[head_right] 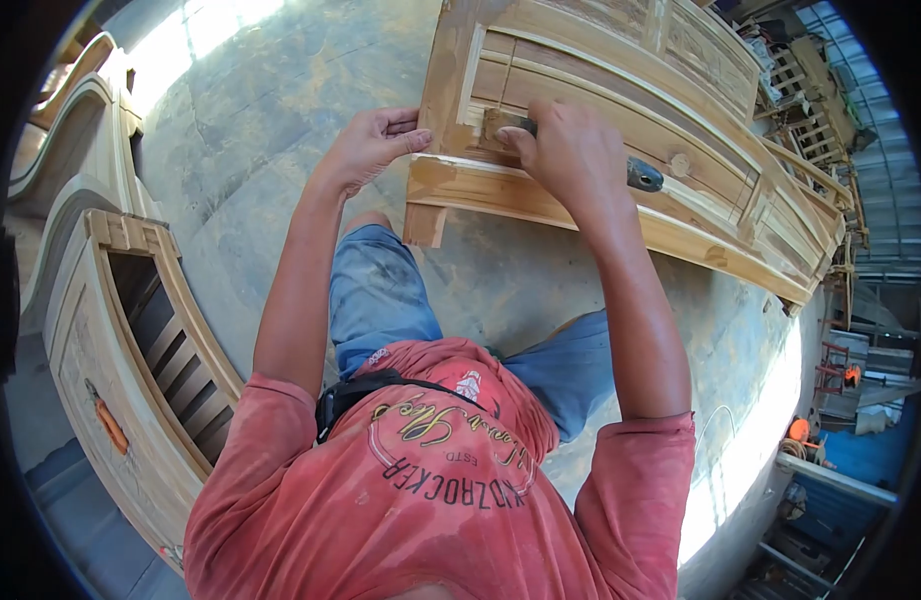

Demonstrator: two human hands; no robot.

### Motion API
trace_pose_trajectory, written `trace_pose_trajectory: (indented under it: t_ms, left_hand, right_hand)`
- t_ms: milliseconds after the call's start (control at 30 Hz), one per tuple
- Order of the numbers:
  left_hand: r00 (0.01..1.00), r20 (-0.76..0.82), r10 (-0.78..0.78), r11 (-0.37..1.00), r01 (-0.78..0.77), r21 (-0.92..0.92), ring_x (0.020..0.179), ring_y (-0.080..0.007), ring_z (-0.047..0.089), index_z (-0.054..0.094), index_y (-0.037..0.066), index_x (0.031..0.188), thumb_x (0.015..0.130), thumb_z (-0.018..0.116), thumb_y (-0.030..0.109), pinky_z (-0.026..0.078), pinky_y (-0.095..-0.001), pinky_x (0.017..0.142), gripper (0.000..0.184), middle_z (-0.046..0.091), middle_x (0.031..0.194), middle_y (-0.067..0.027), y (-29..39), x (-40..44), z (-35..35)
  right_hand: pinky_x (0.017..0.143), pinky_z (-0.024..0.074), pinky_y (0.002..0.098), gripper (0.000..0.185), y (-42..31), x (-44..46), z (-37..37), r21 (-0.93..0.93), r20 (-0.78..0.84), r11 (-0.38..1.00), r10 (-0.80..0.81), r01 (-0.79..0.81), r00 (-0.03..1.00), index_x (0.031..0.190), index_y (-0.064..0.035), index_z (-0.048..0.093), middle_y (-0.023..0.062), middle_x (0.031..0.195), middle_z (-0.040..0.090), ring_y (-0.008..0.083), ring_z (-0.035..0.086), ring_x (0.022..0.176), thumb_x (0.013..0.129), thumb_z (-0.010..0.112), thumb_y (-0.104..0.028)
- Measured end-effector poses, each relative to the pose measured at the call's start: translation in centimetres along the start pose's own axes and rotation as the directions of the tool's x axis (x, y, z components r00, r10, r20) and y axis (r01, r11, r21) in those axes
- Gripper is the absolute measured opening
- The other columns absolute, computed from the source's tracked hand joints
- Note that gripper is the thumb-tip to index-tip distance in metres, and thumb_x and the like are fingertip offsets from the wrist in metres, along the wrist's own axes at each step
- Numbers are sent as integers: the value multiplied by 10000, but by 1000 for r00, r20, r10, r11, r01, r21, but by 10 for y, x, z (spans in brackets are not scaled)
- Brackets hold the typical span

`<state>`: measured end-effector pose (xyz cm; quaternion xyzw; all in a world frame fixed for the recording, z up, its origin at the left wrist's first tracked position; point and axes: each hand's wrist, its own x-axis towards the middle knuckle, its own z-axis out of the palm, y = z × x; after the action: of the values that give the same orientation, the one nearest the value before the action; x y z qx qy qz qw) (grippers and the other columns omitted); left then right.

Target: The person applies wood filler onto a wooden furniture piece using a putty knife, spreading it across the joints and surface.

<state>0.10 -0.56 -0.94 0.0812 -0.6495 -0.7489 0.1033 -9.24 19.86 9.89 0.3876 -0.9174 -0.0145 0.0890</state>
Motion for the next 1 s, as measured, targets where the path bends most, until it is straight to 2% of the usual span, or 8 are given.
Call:
trace_pose_trajectory:
  t_ms: [133, 300, 500, 667, 833, 967, 1000]
  left_hand:
    - [995, 59, -81, 997, 81, -7, 960, -174, 638, 577, -102, 1224, 816, 718, 69, 492, -221, 847, 464, 660, 1126, -174, -2, 1, -6]
    - [999, 41, -12, 1000, 13, -25, 865, -148, 647, 582, -117, 1201, 819, 711, 69, 504, -205, 746, 444, 688, 1019, -153, 0, -1, -2]
    - [1000, 2, -31, 999, 31, 6, 887, -159, 650, 578, -117, 1207, 817, 711, 64, 511, -211, 780, 451, 681, 1050, -167, 1, -1, 0]
    - [998, 16, -56, 998, 56, -9, 968, -171, 629, 565, -107, 1235, 819, 720, 68, 484, -220, 859, 477, 652, 1149, -174, -1, -4, -2]
    - [999, 21, -36, 999, 37, -11, 918, -163, 645, 562, -118, 1231, 817, 711, 58, 510, -212, 807, 474, 670, 1090, -174, -3, 2, -3]
    - [996, 55, -65, 998, 66, -22, 985, -168, 615, 553, -117, 1241, 826, 707, 51, 473, -217, 866, 474, 643, 1156, -177, 1, -1, -4]
    - [996, 68, -63, 998, 64, -14, 985, -168, 615, 553, -117, 1241, 826, 707, 51, 473, -217, 866, 474, 643, 1156, -177, 3, -1, -3]
  right_hand:
    - [612, 482, 414, 375, -19, 2, 29, 128, -210, 985, -90, 118, 974, 780, -3, 656, 146, 750, 653, 348, 613, 683, 820, 646, -376]
    - [618, 485, 418, 371, 0, -7, 18, 65, -88, 998, -8, 13, 996, 776, -4, 670, 151, 754, 651, 351, 611, 674, 817, 649, -372]
    - [615, 487, 416, 368, -14, -4, 6, 89, -179, 996, -9, 25, 984, 778, -5, 683, 150, 748, 650, 340, 616, 677, 816, 652, -370]
    - [607, 488, 415, 365, -12, -6, 24, 132, -62, 991, 16, -8, 998, 764, -7, 682, 152, 754, 653, 336, 618, 668, 814, 655, -368]
    - [602, 487, 418, 372, -1, -9, 5, -15, -84, 1000, 20, -22, 996, 743, 0, 674, 159, 753, 654, 345, 617, 660, 806, 658, -367]
    - [604, 487, 423, 348, -21, -6, 28, 92, -336, 988, -89, 127, 938, 741, 3, 668, 167, 738, 653, 349, 619, 661, 797, 666, -340]
    - [604, 487, 423, 348, -18, -7, 26, 94, -342, 989, -74, 113, 937, 741, 3, 668, 167, 738, 653, 349, 619, 661, 797, 666, -340]
